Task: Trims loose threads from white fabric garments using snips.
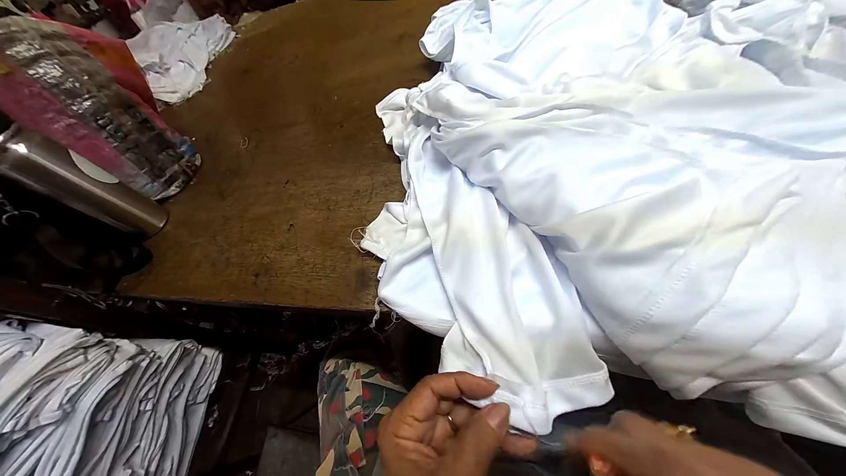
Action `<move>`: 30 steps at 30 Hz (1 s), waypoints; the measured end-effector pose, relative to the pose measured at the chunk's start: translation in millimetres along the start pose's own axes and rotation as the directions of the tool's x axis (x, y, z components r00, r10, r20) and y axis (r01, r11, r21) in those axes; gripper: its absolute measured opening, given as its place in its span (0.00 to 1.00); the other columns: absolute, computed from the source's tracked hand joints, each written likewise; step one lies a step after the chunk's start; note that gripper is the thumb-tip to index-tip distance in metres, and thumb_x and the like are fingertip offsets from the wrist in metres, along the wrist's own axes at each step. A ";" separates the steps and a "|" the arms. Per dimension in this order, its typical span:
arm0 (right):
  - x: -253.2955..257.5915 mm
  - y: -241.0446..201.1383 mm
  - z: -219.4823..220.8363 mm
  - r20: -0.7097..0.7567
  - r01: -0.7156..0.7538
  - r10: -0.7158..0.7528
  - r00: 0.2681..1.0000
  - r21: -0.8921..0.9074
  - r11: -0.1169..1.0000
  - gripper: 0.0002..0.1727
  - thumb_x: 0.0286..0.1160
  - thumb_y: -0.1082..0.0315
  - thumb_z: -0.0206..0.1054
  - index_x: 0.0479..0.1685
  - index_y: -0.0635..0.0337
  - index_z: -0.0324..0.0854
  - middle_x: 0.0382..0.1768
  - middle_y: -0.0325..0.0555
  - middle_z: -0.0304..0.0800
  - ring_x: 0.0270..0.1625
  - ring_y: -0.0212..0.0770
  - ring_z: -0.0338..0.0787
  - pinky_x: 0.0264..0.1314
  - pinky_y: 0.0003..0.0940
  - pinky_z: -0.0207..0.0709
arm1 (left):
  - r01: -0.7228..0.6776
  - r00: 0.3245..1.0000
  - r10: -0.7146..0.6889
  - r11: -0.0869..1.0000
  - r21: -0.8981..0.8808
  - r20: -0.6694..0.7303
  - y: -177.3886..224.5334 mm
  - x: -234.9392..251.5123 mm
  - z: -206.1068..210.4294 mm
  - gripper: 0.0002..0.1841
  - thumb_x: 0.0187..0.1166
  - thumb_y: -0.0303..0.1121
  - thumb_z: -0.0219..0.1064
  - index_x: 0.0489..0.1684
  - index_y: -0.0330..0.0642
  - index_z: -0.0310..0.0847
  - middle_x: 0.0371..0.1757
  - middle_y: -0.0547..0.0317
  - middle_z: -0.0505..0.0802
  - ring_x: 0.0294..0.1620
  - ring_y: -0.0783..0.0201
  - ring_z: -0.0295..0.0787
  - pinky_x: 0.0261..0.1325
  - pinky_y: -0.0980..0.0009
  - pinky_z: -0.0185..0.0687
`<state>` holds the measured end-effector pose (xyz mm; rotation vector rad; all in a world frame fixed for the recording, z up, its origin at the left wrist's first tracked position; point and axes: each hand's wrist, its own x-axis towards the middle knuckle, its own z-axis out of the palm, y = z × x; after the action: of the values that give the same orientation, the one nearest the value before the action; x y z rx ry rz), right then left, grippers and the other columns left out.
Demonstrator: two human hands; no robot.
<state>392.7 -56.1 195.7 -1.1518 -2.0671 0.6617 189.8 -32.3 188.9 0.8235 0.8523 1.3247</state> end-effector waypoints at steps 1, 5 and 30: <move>-1.5 5.0 -2.6 -0.051 -0.026 0.022 0.998 -0.090 0.996 0.29 0.92 0.49 0.48 0.57 0.69 0.83 0.36 0.63 0.87 0.35 0.56 0.86 0.34 0.48 0.78 | -0.004 1.000 0.004 1.000 -0.004 -0.001 0.1 -0.3 -0.9 0.11 0.74 0.13 0.68 0.53 0.24 0.84 0.43 0.44 0.95 0.35 0.58 0.97 0.42 0.59 0.97; -7.1 19.1 -6.3 -0.138 -0.025 -0.030 0.990 -0.377 0.926 0.22 0.93 0.58 0.51 0.62 0.66 0.84 0.33 0.60 0.84 0.33 0.57 0.83 0.33 0.47 0.73 | 0.019 1.000 -0.019 0.999 -0.036 0.012 2.7 -0.8 -1.4 0.12 0.74 0.13 0.68 0.54 0.24 0.83 0.44 0.41 0.95 0.36 0.56 0.97 0.41 0.58 0.97; 0.8 19.3 11.8 -0.243 0.028 -0.156 0.957 -0.457 0.889 0.20 0.91 0.58 0.54 0.55 0.66 0.86 0.27 0.53 0.81 0.29 0.51 0.80 0.30 0.41 0.69 | 0.167 0.986 -0.167 0.977 -0.131 0.013 8.0 0.0 4.7 0.17 0.68 0.10 0.72 0.54 0.26 0.77 0.42 0.35 0.95 0.37 0.49 0.98 0.41 0.56 0.97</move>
<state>393.6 -47.4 174.8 -1.2982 -2.0687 -0.0416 190.2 -31.8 198.2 0.6358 0.8054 1.2174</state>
